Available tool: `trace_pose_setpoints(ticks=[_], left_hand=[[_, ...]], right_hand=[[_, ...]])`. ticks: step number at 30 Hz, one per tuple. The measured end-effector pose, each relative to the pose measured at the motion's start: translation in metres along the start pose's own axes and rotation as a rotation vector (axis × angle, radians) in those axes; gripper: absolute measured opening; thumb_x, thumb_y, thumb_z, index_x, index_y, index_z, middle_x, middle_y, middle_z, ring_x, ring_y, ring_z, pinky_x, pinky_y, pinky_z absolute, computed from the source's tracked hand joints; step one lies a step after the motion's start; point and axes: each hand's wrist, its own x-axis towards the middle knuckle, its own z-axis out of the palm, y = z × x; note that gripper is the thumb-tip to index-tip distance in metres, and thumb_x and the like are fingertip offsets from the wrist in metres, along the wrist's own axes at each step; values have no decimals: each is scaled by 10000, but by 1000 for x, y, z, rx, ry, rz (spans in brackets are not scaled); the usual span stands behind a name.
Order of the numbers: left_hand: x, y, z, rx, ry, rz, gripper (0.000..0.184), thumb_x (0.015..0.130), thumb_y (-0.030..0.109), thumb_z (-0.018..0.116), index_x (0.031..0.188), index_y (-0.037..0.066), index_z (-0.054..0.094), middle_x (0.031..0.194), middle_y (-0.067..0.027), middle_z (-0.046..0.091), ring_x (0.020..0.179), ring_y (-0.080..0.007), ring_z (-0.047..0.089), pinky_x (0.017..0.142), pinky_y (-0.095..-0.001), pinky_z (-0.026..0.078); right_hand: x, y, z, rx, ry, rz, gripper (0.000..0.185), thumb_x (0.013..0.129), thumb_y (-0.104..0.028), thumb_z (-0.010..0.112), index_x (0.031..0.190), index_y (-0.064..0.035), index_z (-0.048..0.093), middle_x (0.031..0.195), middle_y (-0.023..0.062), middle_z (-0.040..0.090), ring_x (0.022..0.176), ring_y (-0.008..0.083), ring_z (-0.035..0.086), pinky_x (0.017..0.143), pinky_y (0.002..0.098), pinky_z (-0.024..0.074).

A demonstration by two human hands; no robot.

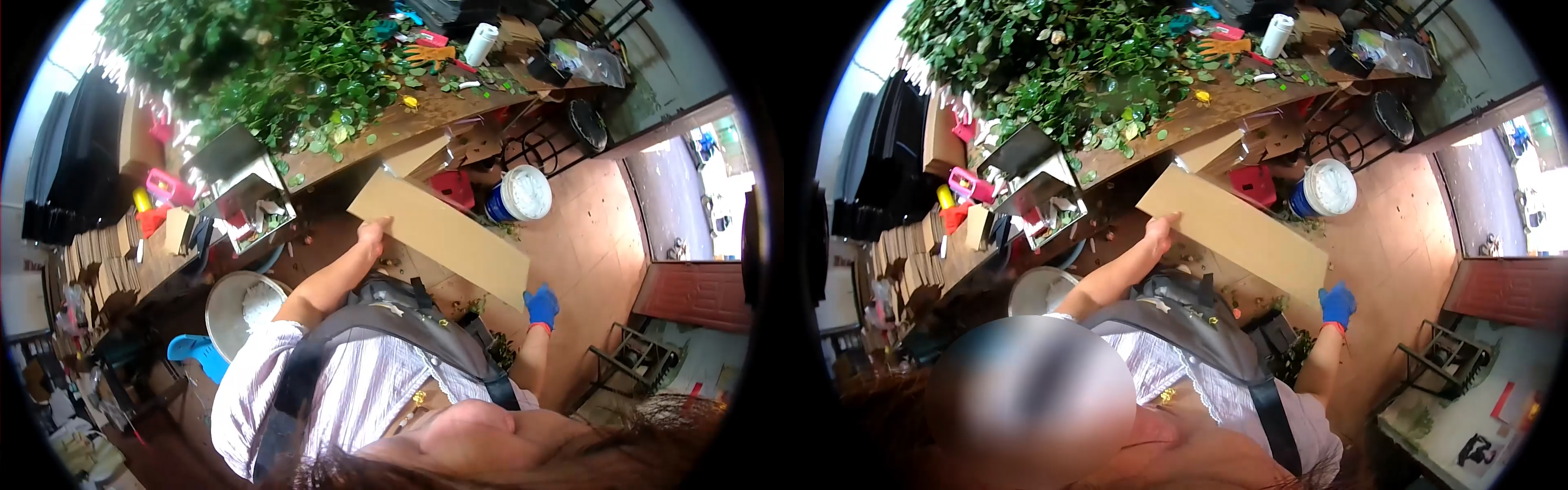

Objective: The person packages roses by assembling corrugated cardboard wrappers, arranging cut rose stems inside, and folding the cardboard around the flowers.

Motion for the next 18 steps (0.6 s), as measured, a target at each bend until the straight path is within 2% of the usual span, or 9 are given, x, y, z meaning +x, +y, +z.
trace_pose_setpoints(ticks=[1, 3, 7, 8, 10, 13, 15, 16, 18], left_hand=[[-17, 6, 11, 91, -8, 54, 222, 861, 77, 722, 1065, 4, 673, 995, -99, 713, 893, -241, 667, 749, -379, 531], [-39, 19, 25, 185, -63, 118, 205, 867, 86, 718, 1054, 8, 687, 969, -87, 720, 842, -230, 672, 739, -366, 532], [-108, 57, 40, 461, -220, 315, 205, 889, 66, 704, 1084, 2, 703, 981, -66, 730, 825, -165, 670, 740, -334, 541], [-124, 68, 42, 597, -262, 349, 212, 892, 64, 710, 1091, -10, 703, 983, -63, 732, 860, -137, 662, 766, -318, 548], [-149, 86, 40, 501, -373, 472, 262, 892, 52, 707, 1149, 2, 694, 995, -59, 729, 923, -122, 654, 835, -300, 537], [-159, 123, 17, 486, -358, 781, 182, 876, 90, 727, 1040, 17, 695, 887, -13, 722, 817, -62, 610, 752, -272, 525], [-154, 151, -10, 558, -249, 930, 173, 866, 116, 731, 1010, 38, 677, 831, -27, 708, 777, -32, 579, 721, -256, 513], [-163, 171, -23, 578, -185, 914, 177, 875, 145, 721, 1013, 40, 683, 807, -61, 712, 750, -66, 639, 706, -276, 527], [-160, 195, -64, 737, -46, 1028, 169, 903, 189, 664, 988, 44, 678, 814, -128, 714, 742, -234, 714, 702, -363, 550]], right_hand=[[-4, -8, -9, 311, 234, -228, 510, 920, -291, 689, 1321, -9, 550, 1297, 205, 614, 1160, 297, 627, 950, 383, 518], [12, -60, -32, 1094, 216, -534, 603, 883, -252, 723, 1386, 1, 507, 1340, 217, 586, 1201, 340, 600, 987, 397, 495], [-62, -187, -183, 714, 498, -1251, 713, 823, -296, 768, 1416, -13, 491, 1384, 217, 550, 1258, 368, 543, 1069, 424, 431], [-82, -210, -211, 539, 678, -1418, 748, 793, -331, 779, 1421, -39, 497, 1392, 206, 541, 1275, 361, 530, 1086, 441, 414], [-117, -252, -249, 238, 886, -1568, 689, 771, -324, 778, 1387, -118, 550, 1335, 180, 585, 1228, 341, 560, 1036, 443, 446], [-114, -302, -271, -74, 363, -1565, 513, 778, -304, 760, 1264, -180, 654, 1180, 141, 666, 1091, 322, 622, 936, 433, 493], [-128, -326, -296, 69, 413, -1698, 368, 773, -212, 749, 1136, -163, 716, 1075, 112, 707, 991, 304, 663, 879, 420, 520], [-138, -341, -313, 142, 430, -1768, 303, 770, -165, 743, 1072, -155, 747, 1023, 98, 727, 941, 295, 684, 851, 413, 533], [-160, -365, -361, 342, 708, -1836, 310, 768, -33, 747, 1058, -142, 754, 1010, 89, 735, 924, 286, 691, 850, 372, 539]])
